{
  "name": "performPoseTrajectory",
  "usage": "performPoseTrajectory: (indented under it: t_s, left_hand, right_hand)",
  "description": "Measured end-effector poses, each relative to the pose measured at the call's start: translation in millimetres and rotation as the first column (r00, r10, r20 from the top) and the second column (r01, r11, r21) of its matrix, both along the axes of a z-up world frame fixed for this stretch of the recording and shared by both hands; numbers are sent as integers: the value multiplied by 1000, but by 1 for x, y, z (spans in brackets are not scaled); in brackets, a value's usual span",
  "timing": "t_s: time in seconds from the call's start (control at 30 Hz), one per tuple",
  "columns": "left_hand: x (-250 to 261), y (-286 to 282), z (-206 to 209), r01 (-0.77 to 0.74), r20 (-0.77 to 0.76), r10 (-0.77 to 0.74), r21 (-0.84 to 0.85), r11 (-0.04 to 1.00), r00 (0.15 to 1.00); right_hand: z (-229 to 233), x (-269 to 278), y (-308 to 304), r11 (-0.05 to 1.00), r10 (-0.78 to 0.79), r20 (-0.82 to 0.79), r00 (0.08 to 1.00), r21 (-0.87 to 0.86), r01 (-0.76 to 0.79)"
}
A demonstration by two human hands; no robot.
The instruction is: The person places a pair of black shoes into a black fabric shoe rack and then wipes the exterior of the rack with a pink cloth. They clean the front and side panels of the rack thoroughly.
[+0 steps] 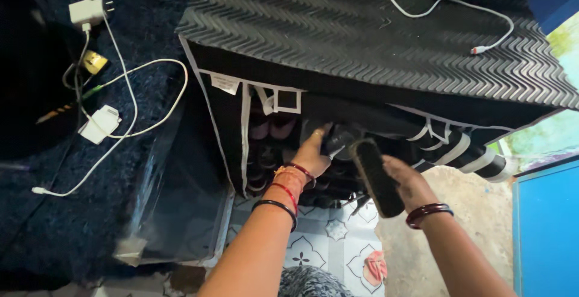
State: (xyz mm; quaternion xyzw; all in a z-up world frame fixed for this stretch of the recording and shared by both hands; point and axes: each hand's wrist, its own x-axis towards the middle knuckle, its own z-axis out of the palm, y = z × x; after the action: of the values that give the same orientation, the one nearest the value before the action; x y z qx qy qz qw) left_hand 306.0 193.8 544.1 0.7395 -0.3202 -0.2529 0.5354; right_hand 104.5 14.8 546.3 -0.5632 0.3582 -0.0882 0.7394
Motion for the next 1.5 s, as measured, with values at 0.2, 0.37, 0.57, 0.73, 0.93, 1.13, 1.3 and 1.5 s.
performPoseTrajectory:
  t_s: [0.2,0.37,0.57,0.73,0.93,1.13,1.3,1.5]
  left_hand:
    - [2,8,6,49,25,-45,-151,987,999]
    - [11,-7,18,41,206,0,-192,980,979]
    - [18,-4,21,49,357,43,-244,969,933]
    - [15,-10,26,-27,249,53,-109,994,967]
    - [15,-11,24,-75,278,88,-58,996,957]
    - [6,2,28,-78,213,83,-31,996,973]
    - [1,16,38,-83,204,96,-71,994,974]
    - [-3,34,37,-82,198,98,-88,993,975]
  right_hand:
    - [12,2,13,989,-23,-53,998,145,30]
    - [-19,27,-3,984,88,130,988,140,-107]
    - [-46,76,-36,927,-130,206,970,372,46]
    - [-22,120,-40,870,-206,358,911,494,3]
    - [0,132,-37,889,-150,436,887,452,-72]
    - [-15,120,-42,242,77,-286,955,-924,-296]
    - [-64,137,-69,127,-36,-313,949,-943,-306]
    - [-85,136,-74,-91,-106,-600,793,-788,-609]
